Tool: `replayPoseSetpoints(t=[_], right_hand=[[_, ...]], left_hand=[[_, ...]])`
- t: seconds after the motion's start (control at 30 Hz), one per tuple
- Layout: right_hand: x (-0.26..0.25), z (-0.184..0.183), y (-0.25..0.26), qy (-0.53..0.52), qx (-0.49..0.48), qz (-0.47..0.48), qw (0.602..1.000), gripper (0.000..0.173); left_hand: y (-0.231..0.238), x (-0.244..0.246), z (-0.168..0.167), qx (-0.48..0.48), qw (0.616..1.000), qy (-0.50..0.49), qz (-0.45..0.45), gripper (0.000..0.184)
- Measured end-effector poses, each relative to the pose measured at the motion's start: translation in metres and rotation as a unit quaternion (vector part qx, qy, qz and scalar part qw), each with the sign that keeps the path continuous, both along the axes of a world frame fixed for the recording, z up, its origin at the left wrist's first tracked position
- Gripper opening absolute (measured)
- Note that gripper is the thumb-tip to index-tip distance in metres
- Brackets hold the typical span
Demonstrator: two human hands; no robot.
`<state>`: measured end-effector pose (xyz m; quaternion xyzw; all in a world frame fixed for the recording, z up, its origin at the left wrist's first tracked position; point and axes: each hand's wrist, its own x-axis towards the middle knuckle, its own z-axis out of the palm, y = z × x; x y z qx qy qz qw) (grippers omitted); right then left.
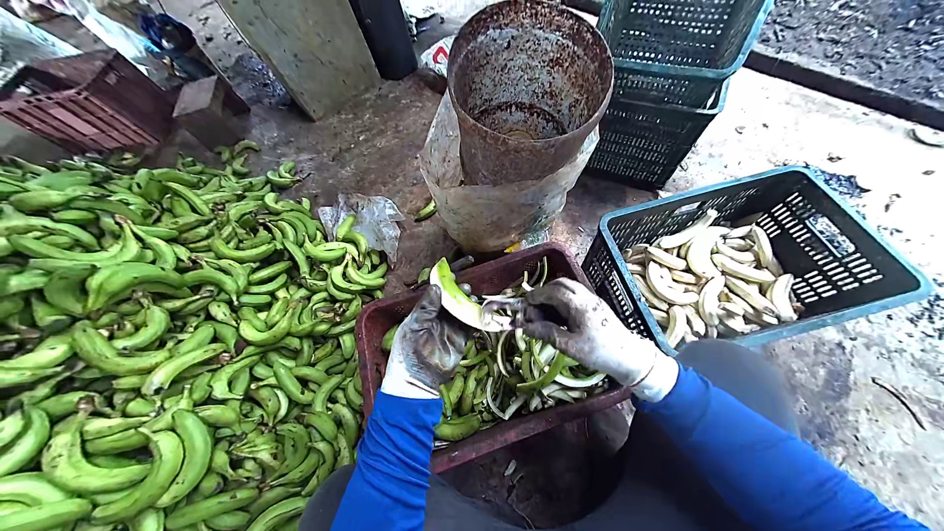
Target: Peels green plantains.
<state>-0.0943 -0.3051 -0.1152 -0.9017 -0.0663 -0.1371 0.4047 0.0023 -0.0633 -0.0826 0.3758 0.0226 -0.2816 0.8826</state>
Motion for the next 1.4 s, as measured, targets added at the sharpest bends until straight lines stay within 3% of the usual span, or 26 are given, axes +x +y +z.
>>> replayPoseSetpoints(t=[0.07,0.17,0.3,0.47,0.57,0.63,0.73,0.9,0.97,1.07,1.2,1.3,1.37,1.4], right_hand=[[0.000,-0.003,0.006,-0.020,-0.026,0.038,0.999,0.043],[0.001,-0.002,0.010,-0.046,-0.034,0.073,0.996,0.039],[0.006,0.010,0.011,-0.045,-0.009,0.034,0.998,0.036],[0.022,0.014,-0.012,0.126,-0.005,-0.102,0.987,0.046],[0.019,0.014,-0.023,0.154,0.005,-0.122,0.980,0.046],[0.010,0.019,-0.021,0.129,0.019,-0.105,0.986,0.043],[-0.005,0.019,-0.016,0.077,0.039,-0.001,0.996,0.040],[-0.009,0.015,-0.003,0.083,0.015,0.098,0.992,0.038],[-0.004,0.014,0.002,0.056,0.021,0.077,0.995,0.035],[0.009,0.010,0.001,0.017,0.028,-0.029,0.999,0.033],[0.025,0.011,-0.021,0.071,0.055,-0.157,0.983,0.036],[0.023,0.015,-0.030,0.083,0.085,-0.184,0.976,0.039],[0.019,0.022,-0.019,0.071,0.127,-0.166,0.975,0.041],[0.016,0.025,-0.010,0.071,0.154,-0.145,0.975,0.050]], left_hand=[[0.001,0.000,0.000,-0.016,1.000,0.012,-0.003,0.035],[0.003,-0.004,-0.004,-0.014,0.996,-0.031,-0.086,0.040],[0.001,-0.007,-0.013,-0.047,0.977,-0.075,-0.193,0.041],[-0.003,-0.011,-0.009,0.053,0.978,-0.089,-0.180,0.044],[-0.002,-0.006,-0.004,0.060,0.986,-0.072,-0.138,0.037],[0.000,-0.001,-0.001,0.066,0.991,-0.067,-0.090,0.037],[0.001,0.004,0.000,0.065,0.997,-0.035,-0.027,0.035],[-0.002,-0.003,-0.005,0.089,0.988,-0.083,-0.094,0.036],[-0.009,-0.011,-0.003,0.111,0.983,-0.087,-0.114,0.035],[-0.012,-0.013,-0.005,0.093,0.983,-0.086,-0.132,0.034],[-0.009,-0.008,-0.009,0.067,0.986,-0.071,-0.136,0.036],[-0.003,-0.005,-0.011,0.042,0.986,-0.086,-0.139,0.039],[-0.001,-0.003,-0.011,0.066,0.986,-0.104,-0.111,0.040],[-0.002,-0.005,-0.012,0.093,0.985,-0.112,-0.089,0.041]])
